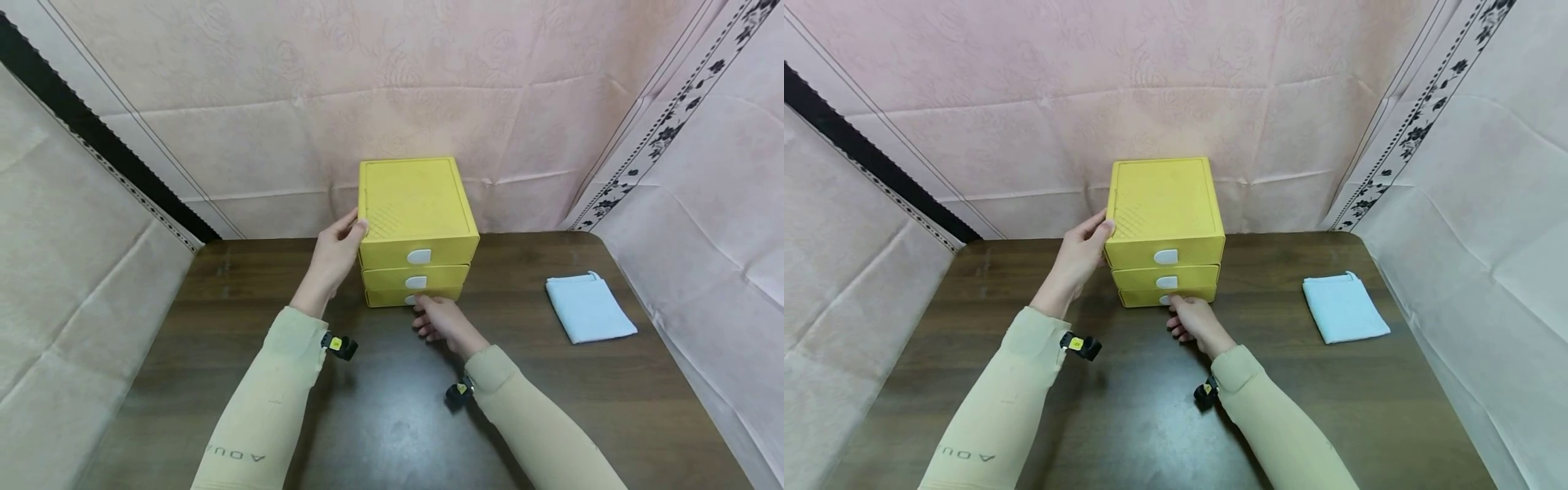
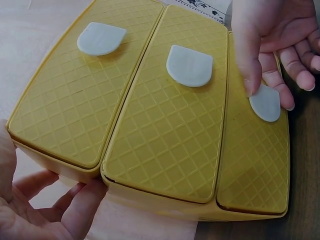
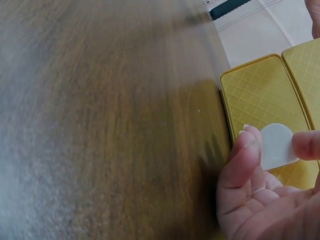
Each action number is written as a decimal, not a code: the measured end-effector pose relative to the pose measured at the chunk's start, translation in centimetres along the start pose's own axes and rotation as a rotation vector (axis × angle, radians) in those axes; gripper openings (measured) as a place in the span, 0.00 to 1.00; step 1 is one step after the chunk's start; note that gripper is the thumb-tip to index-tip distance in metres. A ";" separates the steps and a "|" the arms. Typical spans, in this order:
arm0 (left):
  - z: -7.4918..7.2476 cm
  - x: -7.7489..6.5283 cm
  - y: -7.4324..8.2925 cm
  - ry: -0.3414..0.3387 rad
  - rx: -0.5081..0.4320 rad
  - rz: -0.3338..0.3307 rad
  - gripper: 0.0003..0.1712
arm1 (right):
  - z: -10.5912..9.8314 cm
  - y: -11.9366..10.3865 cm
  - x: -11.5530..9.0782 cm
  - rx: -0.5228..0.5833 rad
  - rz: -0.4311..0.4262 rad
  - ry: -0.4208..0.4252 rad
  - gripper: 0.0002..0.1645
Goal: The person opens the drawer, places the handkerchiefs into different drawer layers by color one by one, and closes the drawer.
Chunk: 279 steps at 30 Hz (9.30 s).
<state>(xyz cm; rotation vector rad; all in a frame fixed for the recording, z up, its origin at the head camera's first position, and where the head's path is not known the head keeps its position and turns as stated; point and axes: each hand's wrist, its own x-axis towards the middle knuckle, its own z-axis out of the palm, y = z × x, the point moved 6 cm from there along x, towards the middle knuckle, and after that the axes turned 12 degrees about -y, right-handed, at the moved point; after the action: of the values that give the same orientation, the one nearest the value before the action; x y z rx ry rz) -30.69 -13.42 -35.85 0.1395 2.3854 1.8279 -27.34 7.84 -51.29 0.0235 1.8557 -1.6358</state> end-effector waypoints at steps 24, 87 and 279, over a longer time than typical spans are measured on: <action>0.1 0.0 0.1 -0.001 0.022 -0.017 0.35 | -0.1 0.2 -0.5 0.013 0.053 -0.001 0.31; 0.2 -0.1 -0.3 -0.013 0.018 -0.026 0.33 | 4.4 6.5 -10.9 -0.002 0.037 -0.169 0.37; 0.1 0.0 -1.1 -0.002 -0.011 -0.030 0.34 | 0.6 -3.4 -6.8 -0.804 -0.199 0.268 0.15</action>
<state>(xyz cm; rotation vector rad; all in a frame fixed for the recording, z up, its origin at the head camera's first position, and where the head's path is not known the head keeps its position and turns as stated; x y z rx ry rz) -30.64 -13.65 -36.96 0.1039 2.3632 1.8268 -23.12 9.27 -45.10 -0.3070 2.6722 -0.9230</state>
